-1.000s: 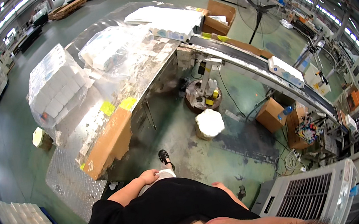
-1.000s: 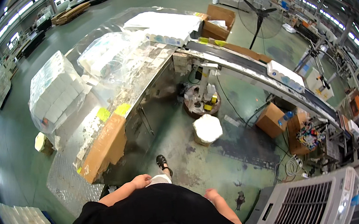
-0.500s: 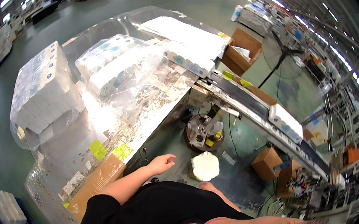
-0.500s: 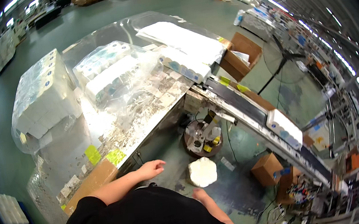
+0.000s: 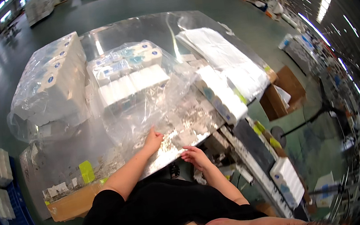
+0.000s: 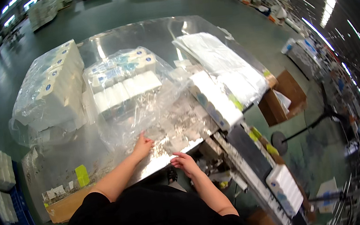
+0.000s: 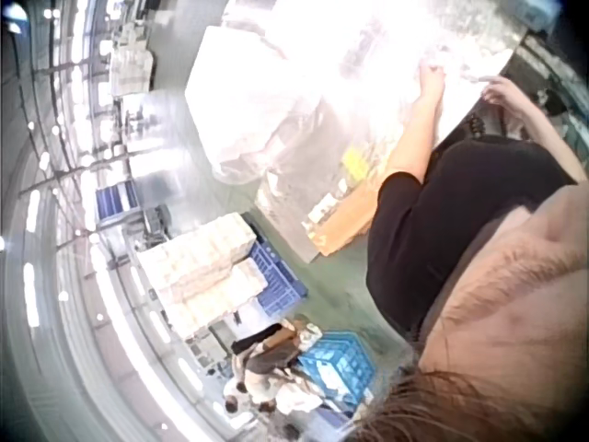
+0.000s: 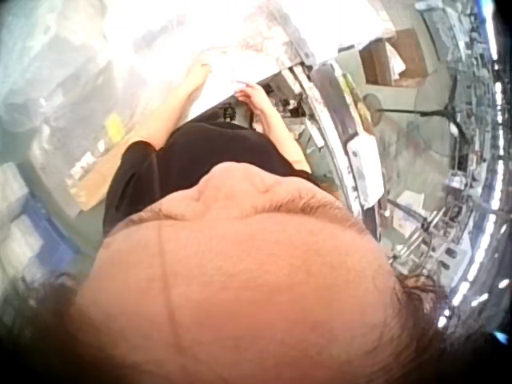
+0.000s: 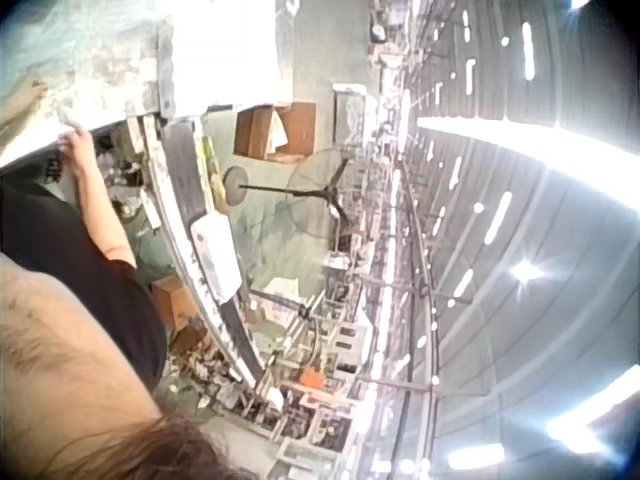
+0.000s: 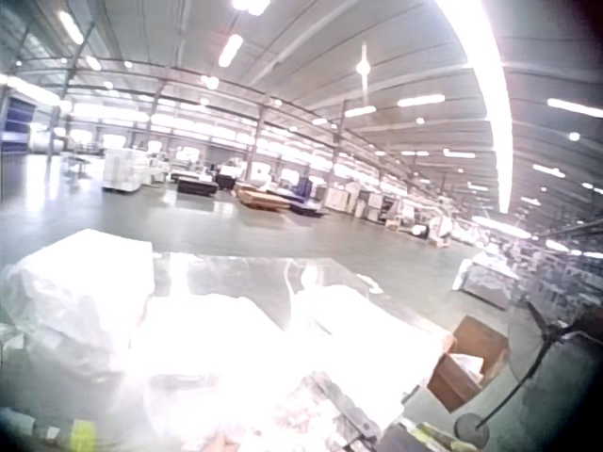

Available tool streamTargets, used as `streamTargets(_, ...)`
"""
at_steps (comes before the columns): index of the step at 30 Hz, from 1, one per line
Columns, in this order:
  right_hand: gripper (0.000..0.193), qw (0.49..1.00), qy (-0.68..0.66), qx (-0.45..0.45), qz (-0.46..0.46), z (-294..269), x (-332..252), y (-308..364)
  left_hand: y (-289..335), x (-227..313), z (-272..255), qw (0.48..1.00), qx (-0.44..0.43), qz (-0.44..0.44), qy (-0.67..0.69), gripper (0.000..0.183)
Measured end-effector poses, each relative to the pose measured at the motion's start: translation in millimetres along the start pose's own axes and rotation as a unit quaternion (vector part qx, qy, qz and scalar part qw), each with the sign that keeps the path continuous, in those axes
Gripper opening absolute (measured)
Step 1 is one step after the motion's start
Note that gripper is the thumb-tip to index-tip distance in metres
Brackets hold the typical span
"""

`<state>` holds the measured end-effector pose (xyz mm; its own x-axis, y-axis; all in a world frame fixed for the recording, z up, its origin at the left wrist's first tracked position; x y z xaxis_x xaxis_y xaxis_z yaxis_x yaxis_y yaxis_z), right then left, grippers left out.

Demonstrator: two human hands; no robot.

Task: The person places individual packs of white paper products into a large plastic bag by hand and then moves the filled bag aside.

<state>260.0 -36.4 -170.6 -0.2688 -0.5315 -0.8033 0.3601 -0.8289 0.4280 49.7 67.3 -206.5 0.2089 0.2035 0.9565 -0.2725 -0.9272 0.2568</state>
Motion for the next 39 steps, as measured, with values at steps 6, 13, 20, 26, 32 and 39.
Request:
streamTargets(6, 0.042, 0.979, 0.135, -0.139, 0.061, -8.8, -81.6, -111.7, -58.2, 47.3, -37.9, 0.982, 0.181, -0.045, -0.043, 0.076)
streamTargets(13, 0.053, 0.932, 0.31, -0.188, 0.032, 0.0, -135.2, -232.1, -56.1, 102.7, -100.2, 0.895, 0.44, 0.067, -0.024, 0.075)
streamTargets(20, 0.059, 0.644, 0.596, 0.121, -0.464, 4.9, -213.9, -323.7, -50.9, 107.8, -171.3, 0.802, 0.516, 0.062, -0.294, 0.057)
streamTargets(26, 0.054, 0.861, 0.486, 0.014, -0.15, -15.8, -222.7, -393.7, -81.2, 6.5, -256.8, 0.842, 0.479, -0.221, -0.117, 0.057)
streamTargets(32, 0.055, 0.94, 0.323, -0.051, -0.098, -25.2, -215.4, -398.4, -80.2, -17.7, -275.9, 0.905, 0.347, -0.246, -0.023, 0.072)
streamTargets(39, 0.064, 0.956, 0.24, -0.104, -0.133, -28.8, -234.7, -365.2, -53.5, 71.8, -227.0, 0.93, 0.348, -0.015, 0.119, 0.081)
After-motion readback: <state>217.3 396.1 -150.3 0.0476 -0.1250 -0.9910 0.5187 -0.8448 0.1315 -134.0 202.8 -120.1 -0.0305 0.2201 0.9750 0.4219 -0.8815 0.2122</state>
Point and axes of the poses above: each hand's wrist, its own y-axis away from the middle knuckle, its own z-axis out of the palm, x = y × z, the point moved 4 cm from there along -y, towards the middle knuckle, and after that the axes turned 9 degrees about -x, right-handed, at the moved point
